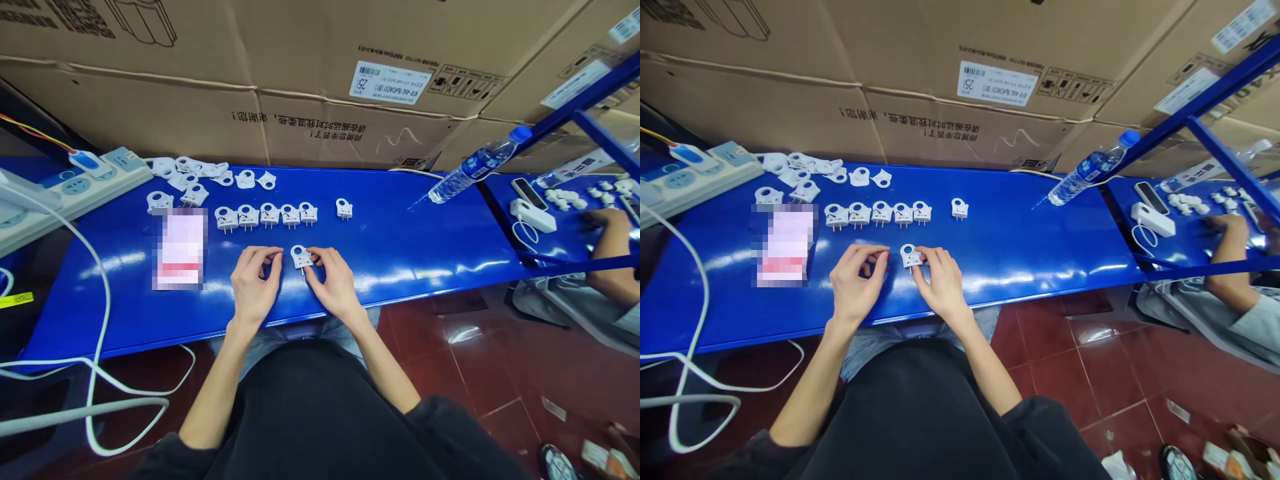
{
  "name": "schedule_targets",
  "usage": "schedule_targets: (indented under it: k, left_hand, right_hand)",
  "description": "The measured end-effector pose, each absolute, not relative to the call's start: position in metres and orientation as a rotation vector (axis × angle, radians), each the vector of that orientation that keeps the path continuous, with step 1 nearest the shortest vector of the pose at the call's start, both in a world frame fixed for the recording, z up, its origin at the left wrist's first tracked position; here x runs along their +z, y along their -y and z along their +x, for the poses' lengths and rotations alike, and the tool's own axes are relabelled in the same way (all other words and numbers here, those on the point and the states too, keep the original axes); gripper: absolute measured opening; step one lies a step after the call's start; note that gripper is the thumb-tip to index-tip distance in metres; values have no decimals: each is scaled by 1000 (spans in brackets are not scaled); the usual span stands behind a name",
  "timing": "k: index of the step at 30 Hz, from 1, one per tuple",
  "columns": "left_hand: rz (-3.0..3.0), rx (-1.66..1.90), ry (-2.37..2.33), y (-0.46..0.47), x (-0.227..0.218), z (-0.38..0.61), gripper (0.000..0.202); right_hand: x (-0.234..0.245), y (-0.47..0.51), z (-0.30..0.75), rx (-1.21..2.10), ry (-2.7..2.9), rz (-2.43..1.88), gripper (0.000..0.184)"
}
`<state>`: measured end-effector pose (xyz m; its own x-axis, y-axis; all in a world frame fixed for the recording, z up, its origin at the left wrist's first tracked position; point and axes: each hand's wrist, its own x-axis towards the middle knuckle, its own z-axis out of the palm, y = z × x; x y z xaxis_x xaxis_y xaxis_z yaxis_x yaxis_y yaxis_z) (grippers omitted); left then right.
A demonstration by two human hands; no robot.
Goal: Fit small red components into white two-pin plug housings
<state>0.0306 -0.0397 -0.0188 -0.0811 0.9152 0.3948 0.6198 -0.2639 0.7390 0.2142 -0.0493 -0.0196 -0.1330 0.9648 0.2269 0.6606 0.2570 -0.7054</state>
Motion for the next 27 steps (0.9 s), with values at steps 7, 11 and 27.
schedule_targets:
  k: [7,11,27]
  left_hand:
    - [1892,1254,-1684,41,-15,31,16]
    - [1886,1255,-1660,41,-14,32,16]
    - [1955,1204,-1564,41,-15,33,17]
  right_hand:
    - [-20,50,215,595,1879,-1472,30]
    - [-19,50,215,594,1876,-1474,29]
    - [-20,49,215,583,1904,-1486,18]
